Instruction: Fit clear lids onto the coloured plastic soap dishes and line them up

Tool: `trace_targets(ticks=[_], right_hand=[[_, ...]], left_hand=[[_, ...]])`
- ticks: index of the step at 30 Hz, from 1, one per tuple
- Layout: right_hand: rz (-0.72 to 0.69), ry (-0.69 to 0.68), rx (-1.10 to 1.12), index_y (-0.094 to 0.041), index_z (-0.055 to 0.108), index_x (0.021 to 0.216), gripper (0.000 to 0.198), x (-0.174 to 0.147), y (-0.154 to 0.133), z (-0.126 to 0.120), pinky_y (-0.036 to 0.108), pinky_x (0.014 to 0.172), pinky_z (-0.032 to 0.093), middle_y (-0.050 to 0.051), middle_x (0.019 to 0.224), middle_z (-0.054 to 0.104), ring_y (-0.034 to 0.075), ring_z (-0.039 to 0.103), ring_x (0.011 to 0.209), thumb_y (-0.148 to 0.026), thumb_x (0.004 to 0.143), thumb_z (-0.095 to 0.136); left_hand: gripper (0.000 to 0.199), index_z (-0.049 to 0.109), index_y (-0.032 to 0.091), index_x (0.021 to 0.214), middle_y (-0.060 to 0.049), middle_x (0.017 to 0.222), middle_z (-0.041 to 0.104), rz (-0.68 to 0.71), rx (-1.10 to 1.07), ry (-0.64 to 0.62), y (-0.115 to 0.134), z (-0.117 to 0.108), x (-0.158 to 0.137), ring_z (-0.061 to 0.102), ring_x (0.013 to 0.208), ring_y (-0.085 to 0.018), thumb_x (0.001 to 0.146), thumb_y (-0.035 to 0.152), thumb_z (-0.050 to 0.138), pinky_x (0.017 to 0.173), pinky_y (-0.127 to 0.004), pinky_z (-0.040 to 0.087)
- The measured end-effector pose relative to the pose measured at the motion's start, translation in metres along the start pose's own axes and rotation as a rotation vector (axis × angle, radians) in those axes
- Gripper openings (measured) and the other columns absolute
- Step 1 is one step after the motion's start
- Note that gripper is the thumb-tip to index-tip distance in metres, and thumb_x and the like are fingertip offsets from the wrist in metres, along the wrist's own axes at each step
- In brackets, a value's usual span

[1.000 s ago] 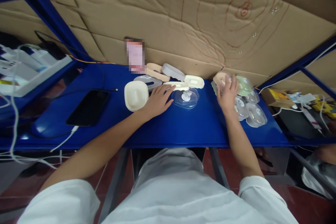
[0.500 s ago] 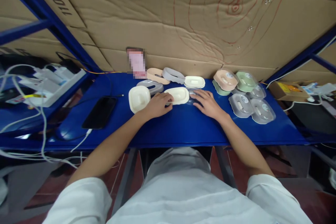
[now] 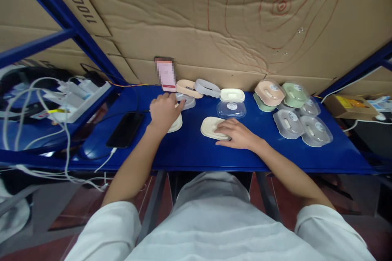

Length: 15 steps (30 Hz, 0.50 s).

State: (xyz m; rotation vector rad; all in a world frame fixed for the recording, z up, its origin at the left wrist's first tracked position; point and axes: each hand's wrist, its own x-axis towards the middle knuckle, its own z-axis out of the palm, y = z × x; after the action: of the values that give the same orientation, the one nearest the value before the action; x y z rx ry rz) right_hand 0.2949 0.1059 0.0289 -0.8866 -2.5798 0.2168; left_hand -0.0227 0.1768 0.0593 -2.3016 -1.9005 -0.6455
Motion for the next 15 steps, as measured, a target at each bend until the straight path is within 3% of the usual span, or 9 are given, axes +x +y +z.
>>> trace_targets(ticks=[3,7,10,15], right_hand=[[-0.060,-0.011,-0.020,-0.023,0.079,0.126,0.035,0.001,-0.005,0.008,0.050,0.108,0.051,0.014,0.139,0.075,0.032,0.067,0.133,-0.049,0.107,0.065],[-0.083,-0.025,-0.024,-0.023,0.079,0.128,0.032,0.001,-0.005,0.008,0.051,0.111,0.050,0.014,0.144,0.073,0.031,0.065,0.136,-0.041,0.110,0.060],[-0.037,-0.010,-0.044,-0.027,0.079,0.131,0.036,0.004,-0.006,0.000,0.055,0.117,0.047,0.012,0.152,0.068,0.033,0.061,0.143,-0.045,0.111,0.056],[0.290,0.072,-0.194,-0.035,0.063,0.154,0.051,0.002,0.010,-0.021,0.069,0.128,0.030,0.008,0.169,0.051,0.041,0.039,0.161,-0.055,0.110,0.048]], left_hand=[[0.048,0.073,0.016,0.102,-0.021,0.104,0.076,-0.167,0.176,-0.076,-0.009,-0.012,0.002,0.071,0.102,-0.040,0.103,0.060,0.054,0.080,-0.044,0.052],[0.041,0.073,0.015,0.103,-0.022,0.105,0.076,-0.159,0.168,-0.136,0.005,-0.016,-0.003,0.073,0.104,-0.043,0.101,0.055,0.061,0.080,-0.046,0.053],[0.029,0.073,0.016,0.106,-0.022,0.110,0.075,-0.044,0.090,-0.124,0.019,-0.013,-0.006,0.072,0.111,-0.044,0.101,0.043,0.064,0.090,-0.051,0.054],[0.023,0.073,0.019,0.117,-0.018,0.123,0.071,0.264,-0.099,-0.074,0.034,-0.009,-0.012,0.067,0.120,-0.041,0.104,0.033,0.060,0.103,-0.055,0.049]])
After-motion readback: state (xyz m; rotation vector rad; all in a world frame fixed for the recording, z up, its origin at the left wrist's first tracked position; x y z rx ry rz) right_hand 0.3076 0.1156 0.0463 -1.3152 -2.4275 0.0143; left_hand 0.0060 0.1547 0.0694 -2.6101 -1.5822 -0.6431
